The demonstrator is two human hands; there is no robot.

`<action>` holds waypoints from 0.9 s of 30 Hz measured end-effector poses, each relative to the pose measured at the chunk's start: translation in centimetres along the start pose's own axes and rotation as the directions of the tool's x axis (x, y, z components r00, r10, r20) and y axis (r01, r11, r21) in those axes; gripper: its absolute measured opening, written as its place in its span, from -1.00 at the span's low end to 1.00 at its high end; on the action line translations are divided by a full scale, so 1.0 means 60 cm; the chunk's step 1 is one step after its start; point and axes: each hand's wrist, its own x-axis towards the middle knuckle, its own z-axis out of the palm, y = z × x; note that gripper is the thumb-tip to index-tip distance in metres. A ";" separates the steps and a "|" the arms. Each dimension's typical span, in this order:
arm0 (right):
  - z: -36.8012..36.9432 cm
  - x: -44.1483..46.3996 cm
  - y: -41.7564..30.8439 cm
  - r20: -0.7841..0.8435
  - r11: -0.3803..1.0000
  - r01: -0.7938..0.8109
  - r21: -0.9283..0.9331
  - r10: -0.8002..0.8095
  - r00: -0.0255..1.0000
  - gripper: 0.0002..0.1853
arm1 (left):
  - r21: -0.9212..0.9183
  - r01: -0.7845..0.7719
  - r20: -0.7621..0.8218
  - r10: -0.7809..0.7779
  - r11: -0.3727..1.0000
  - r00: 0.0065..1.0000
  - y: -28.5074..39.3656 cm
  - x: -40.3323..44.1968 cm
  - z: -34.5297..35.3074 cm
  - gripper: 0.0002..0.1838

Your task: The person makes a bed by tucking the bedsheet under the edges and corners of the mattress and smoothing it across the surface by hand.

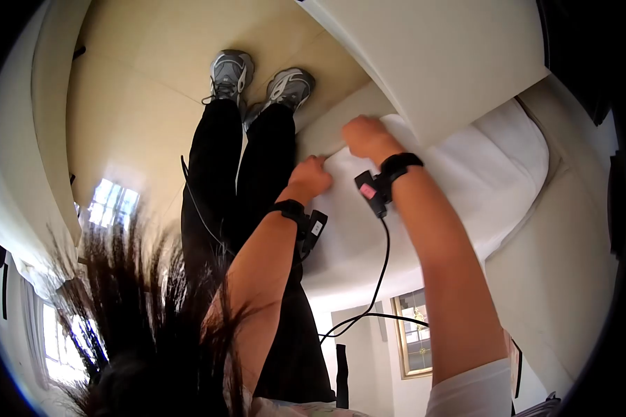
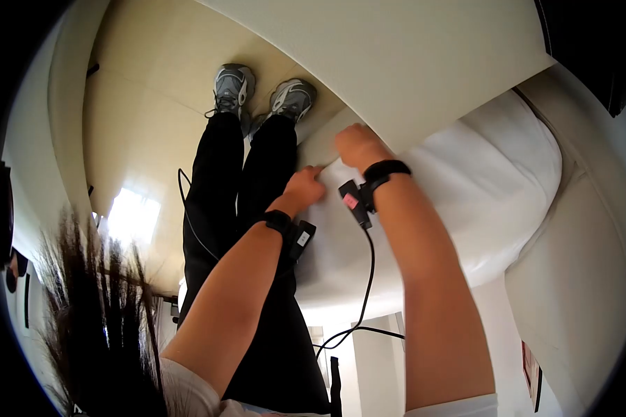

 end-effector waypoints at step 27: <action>-0.083 -0.159 0.201 -0.242 0.938 -0.320 0.138 0.345 0.907 -0.78 | 0.594 -0.486 0.394 0.296 0.641 0.870 0.082 0.050 -0.038 -0.67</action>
